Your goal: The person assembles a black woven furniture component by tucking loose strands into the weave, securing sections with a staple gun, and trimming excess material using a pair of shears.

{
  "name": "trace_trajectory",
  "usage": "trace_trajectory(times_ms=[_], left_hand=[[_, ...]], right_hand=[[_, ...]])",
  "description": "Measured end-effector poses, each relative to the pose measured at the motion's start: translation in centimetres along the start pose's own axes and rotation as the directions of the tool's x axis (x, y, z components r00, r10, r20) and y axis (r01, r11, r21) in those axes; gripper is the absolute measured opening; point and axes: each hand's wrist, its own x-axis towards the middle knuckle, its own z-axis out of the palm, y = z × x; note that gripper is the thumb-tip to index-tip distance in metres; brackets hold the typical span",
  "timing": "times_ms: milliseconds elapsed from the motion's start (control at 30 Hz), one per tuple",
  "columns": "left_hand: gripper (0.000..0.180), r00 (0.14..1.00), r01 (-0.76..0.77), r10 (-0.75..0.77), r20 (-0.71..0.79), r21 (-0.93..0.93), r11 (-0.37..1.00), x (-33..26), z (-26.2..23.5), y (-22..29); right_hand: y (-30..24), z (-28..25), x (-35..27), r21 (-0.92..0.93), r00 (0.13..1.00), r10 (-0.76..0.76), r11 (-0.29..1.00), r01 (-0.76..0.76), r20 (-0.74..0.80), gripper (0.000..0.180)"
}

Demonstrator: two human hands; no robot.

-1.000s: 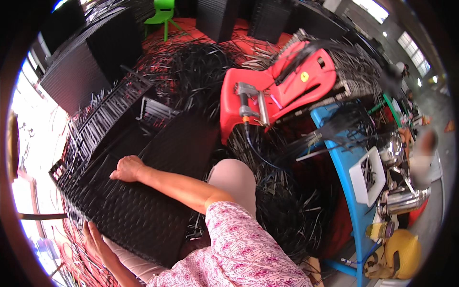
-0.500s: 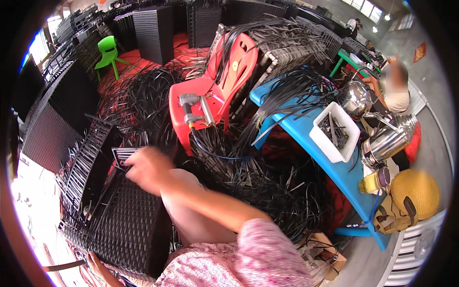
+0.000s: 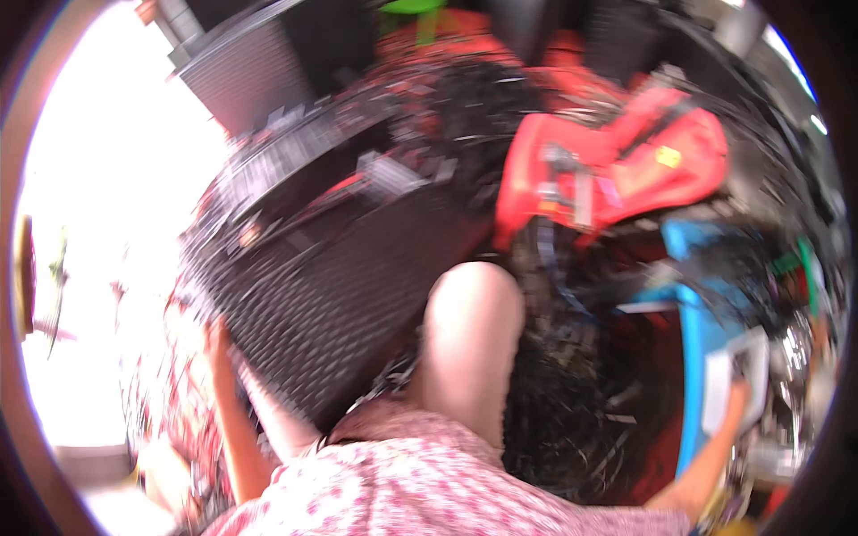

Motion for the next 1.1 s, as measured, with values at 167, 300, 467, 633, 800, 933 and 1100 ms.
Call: trace_trajectory(times_ms=[167, 300, 467, 633, 800, 933, 1100], left_hand=[[0.056, 0.995, -0.092, 0.091, -0.041, -0.007, 0.996, -0.5, 0.3, 0.4], [0.058, 0.995, -0.057, 0.058, -0.076, 0.021, 0.998, -2.0, 0.5, 0.6], [0.057, 0.998, -0.033, 0.039, -0.045, 0.129, 0.991, -1.8, 0.4, 1.6], [0.054, 0.995, 0.037, -0.039, -0.094, -0.027, 0.999, -0.9, 0.2, -0.2], [0.051, 0.99, 0.034, -0.04, -0.136, -0.046, 0.998, -1.0, 0.4, -0.1], [0.049, 0.989, -0.003, 0.013, -0.147, 0.068, 0.998, -1.3, 0.6, 2.1], [0.035, 0.895, -0.304, 0.37, -0.25, 0.265, 0.915, -0.4, 0.6, 5.0]], right_hand=[[1.4, 1.8, -3.6, -0.07, 0.999, 0.043, 0.997, -0.042, 0.016, 0.033], [-2.0, 2.5, -4.5, -0.056, 1.0, 0.011, 0.998, -0.01, 0.017, 0.032], [-6.9, 3.9, -6.3, 0.035, 1.0, -0.015, 0.999, 0.015, 0.009, 0.032], [-15.8, 4.4, -9.5, 0.241, 0.995, -0.101, 0.965, 0.1, -0.007, 0.032], [-29.0, 5.6, -15.5, 0.579, 0.964, -0.254, 0.798, 0.165, 0.076, 0.032], [-41.0, 6.4, -23.7, 0.85, 0.859, -0.409, 0.523, -0.054, 0.307, 0.032], [-54.0, 7.7, -36.2, 0.706, 0.314, -0.713, 0.349, -0.616, 0.627, 0.033]])
